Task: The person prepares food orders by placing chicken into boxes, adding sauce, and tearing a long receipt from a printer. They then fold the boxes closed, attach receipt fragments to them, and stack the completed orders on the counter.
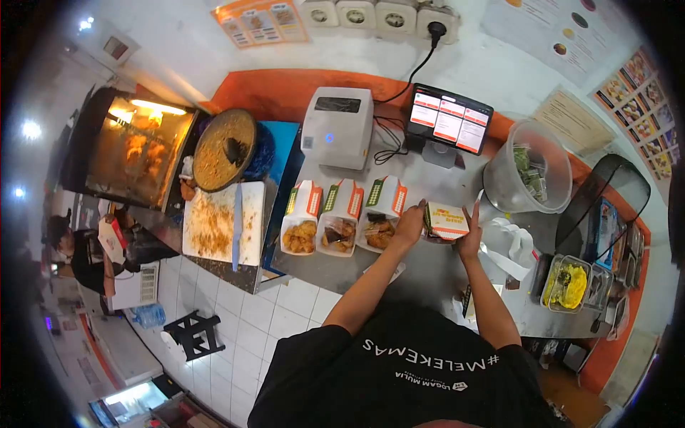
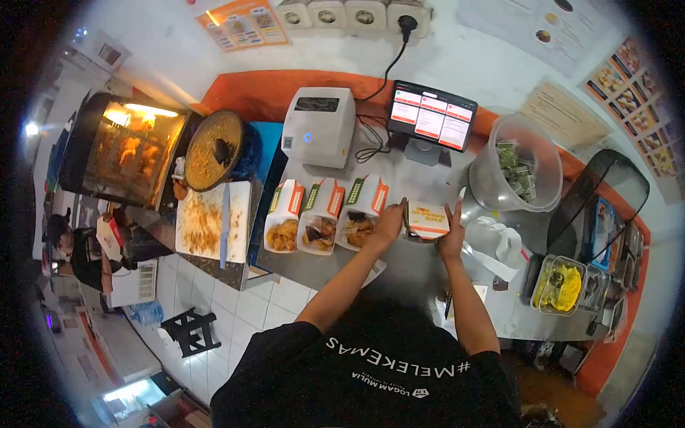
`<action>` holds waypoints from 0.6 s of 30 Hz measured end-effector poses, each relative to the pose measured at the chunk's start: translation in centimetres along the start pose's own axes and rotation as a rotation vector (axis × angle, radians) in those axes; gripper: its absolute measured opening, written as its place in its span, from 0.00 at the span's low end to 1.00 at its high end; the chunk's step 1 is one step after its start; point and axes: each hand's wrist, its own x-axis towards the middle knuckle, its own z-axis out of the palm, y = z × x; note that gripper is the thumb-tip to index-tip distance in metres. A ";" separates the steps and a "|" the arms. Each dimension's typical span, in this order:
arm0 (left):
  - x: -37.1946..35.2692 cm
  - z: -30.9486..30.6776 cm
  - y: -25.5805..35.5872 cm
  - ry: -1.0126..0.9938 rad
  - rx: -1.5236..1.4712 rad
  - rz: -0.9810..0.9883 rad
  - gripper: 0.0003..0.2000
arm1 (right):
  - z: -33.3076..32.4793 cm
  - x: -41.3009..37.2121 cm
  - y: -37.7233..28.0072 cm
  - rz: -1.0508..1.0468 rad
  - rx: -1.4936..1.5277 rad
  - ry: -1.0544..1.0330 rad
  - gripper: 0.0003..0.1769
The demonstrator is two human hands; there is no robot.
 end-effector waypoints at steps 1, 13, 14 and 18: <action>-0.1 0.0 -0.3 -0.025 0.020 0.003 0.18 | 0.0 -0.1 -0.1 0.028 0.038 -0.016 0.48; -4.0 -3.3 4.8 -0.034 -0.903 -0.592 0.29 | -0.1 0.0 -0.6 0.029 -0.151 -0.025 0.43; -4.1 -2.6 4.5 -0.046 -0.906 -0.586 0.29 | -0.8 -0.1 -0.8 0.032 -0.160 -0.017 0.43; -4.1 -2.3 3.7 0.050 -1.005 -0.622 0.25 | -3.2 -1.3 -1.4 0.374 -0.203 -0.121 0.49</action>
